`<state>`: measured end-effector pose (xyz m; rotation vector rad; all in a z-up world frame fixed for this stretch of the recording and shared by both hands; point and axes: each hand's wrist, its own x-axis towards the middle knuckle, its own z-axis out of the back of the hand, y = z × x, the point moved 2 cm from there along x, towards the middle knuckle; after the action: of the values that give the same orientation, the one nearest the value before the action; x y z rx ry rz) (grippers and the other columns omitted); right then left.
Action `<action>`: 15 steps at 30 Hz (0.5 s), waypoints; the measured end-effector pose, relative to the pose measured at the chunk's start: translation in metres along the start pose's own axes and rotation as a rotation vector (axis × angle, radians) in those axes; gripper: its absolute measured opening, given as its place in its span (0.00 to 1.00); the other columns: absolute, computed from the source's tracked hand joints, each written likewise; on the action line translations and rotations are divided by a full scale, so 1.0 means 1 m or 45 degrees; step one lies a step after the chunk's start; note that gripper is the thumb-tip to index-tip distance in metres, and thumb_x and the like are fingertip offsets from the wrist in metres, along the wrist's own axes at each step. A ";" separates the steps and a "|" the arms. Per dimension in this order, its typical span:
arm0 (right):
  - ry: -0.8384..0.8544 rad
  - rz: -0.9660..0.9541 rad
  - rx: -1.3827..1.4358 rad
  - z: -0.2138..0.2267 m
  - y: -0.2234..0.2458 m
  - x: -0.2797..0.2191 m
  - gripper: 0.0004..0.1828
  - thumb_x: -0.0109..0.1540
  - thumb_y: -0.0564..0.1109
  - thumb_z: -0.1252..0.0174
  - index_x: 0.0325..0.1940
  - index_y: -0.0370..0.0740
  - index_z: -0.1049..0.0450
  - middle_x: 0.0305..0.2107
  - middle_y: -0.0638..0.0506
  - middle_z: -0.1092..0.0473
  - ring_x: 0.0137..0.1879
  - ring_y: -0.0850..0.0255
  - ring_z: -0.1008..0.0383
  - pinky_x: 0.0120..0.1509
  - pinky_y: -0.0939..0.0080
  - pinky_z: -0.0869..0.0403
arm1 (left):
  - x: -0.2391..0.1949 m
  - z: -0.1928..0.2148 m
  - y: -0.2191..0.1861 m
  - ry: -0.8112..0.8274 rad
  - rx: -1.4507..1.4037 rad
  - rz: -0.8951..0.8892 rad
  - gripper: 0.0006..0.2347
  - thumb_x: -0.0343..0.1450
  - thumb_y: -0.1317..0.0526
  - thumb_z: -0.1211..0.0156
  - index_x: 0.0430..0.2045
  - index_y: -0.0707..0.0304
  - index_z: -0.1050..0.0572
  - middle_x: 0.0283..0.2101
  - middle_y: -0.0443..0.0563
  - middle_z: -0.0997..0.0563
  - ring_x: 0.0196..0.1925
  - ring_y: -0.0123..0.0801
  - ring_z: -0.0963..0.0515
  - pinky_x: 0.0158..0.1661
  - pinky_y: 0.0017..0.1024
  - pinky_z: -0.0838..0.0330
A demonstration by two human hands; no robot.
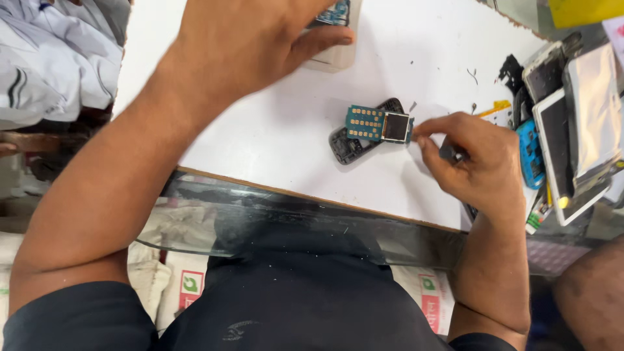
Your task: The person disassembles a small electronic device, removes the circuit board, and uses a screwdriver to adjust components on the board. They then reassemble the device by placing the board back into the casing and securing it.
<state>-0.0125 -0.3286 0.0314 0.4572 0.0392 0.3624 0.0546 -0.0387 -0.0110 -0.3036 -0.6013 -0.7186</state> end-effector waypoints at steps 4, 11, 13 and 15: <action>0.286 0.348 0.036 0.007 -0.009 -0.011 0.07 0.58 0.39 0.34 0.40 0.44 0.21 0.33 0.55 0.23 0.29 0.61 0.24 0.31 0.61 0.28 | 0.014 -0.003 -0.061 -0.025 -0.158 -0.172 0.14 0.66 0.46 0.32 0.35 0.53 0.21 0.40 0.43 0.18 0.43 0.32 0.19 0.39 0.34 0.24; 0.350 0.286 -0.136 0.007 -0.015 -0.018 0.05 0.58 0.45 0.32 0.37 0.47 0.20 0.35 0.57 0.23 0.28 0.57 0.23 0.29 0.57 0.28 | 0.024 -0.011 -0.081 0.343 -0.414 -0.034 0.13 0.70 0.50 0.30 0.32 0.60 0.20 0.31 0.49 0.19 0.39 0.39 0.19 0.35 0.35 0.23; 0.276 0.268 -0.126 0.009 -0.017 -0.016 0.07 0.59 0.47 0.31 0.39 0.46 0.20 0.36 0.56 0.23 0.29 0.60 0.23 0.29 0.59 0.28 | 0.016 -0.001 -0.071 0.194 -0.603 0.107 0.10 0.77 0.54 0.32 0.34 0.62 0.19 0.32 0.49 0.18 0.36 0.38 0.19 0.38 0.35 0.24; 0.162 0.261 -0.059 0.009 -0.017 -0.013 0.08 0.62 0.46 0.29 0.43 0.46 0.21 0.37 0.56 0.22 0.34 0.65 0.20 0.32 0.64 0.28 | 0.010 0.000 -0.065 0.134 -0.808 0.280 0.10 0.81 0.57 0.35 0.36 0.65 0.19 0.30 0.49 0.18 0.31 0.34 0.20 0.34 0.33 0.28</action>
<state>-0.0184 -0.3509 0.0314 0.3926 0.1077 0.5926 0.0154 -0.0909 -0.0008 -0.8991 -0.2192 -0.6927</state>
